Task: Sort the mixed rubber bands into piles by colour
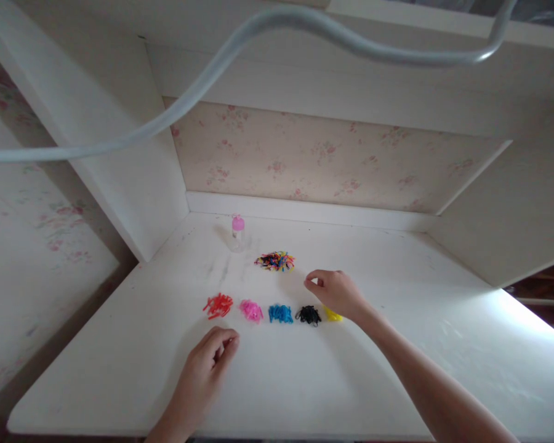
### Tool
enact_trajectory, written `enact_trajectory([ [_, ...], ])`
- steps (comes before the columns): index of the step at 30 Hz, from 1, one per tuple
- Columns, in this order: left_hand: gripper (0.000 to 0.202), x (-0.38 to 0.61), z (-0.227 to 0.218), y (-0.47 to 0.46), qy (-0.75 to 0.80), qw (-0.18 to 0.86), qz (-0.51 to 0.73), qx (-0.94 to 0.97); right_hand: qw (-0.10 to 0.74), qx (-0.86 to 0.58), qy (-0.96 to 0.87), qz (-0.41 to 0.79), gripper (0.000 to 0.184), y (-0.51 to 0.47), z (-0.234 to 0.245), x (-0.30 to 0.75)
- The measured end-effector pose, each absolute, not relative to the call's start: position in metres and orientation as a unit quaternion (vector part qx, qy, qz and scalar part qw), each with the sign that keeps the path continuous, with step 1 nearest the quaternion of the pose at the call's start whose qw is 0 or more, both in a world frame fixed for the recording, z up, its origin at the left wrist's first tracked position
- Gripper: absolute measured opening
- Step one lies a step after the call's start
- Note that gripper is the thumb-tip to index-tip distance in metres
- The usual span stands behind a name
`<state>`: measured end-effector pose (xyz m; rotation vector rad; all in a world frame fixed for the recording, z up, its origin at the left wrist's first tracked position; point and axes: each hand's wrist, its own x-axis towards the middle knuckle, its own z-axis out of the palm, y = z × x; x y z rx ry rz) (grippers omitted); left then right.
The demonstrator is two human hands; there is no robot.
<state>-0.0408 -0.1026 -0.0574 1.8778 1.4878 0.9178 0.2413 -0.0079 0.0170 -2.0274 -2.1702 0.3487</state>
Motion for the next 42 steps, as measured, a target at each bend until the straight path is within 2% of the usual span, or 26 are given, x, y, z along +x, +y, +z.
enact_trajectory([
  [4,0.025,-0.042,-0.057,-0.101,0.550,0.291,0.344,0.703,-0.002,-0.691,-0.718,0.083,0.034,0.028,0.001,0.220],
  [11,0.022,-0.043,-0.059,-0.102,0.543,0.311,0.341,0.701,-0.037,-0.683,-0.727,0.058,0.036,0.052,-0.017,0.201],
  [17,0.022,-0.044,-0.060,-0.103,0.537,0.311,0.341,0.706,-0.033,-0.682,-0.729,0.052,0.037,0.049,-0.020,0.201],
  [26,0.022,-0.043,-0.059,-0.104,0.531,0.312,0.336,0.713,0.058,-0.667,-0.737,0.090,0.036,0.018,-0.002,0.244],
  [34,0.020,-0.043,-0.062,-0.102,0.529,0.304,0.337,0.718,0.214,-0.681,-0.681,0.165,0.043,-0.045,-0.009,0.291],
  [42,0.021,-0.042,-0.064,-0.101,0.524,0.274,0.338,0.733,0.256,-0.682,-0.671,0.138,0.040,-0.074,-0.034,0.306],
])
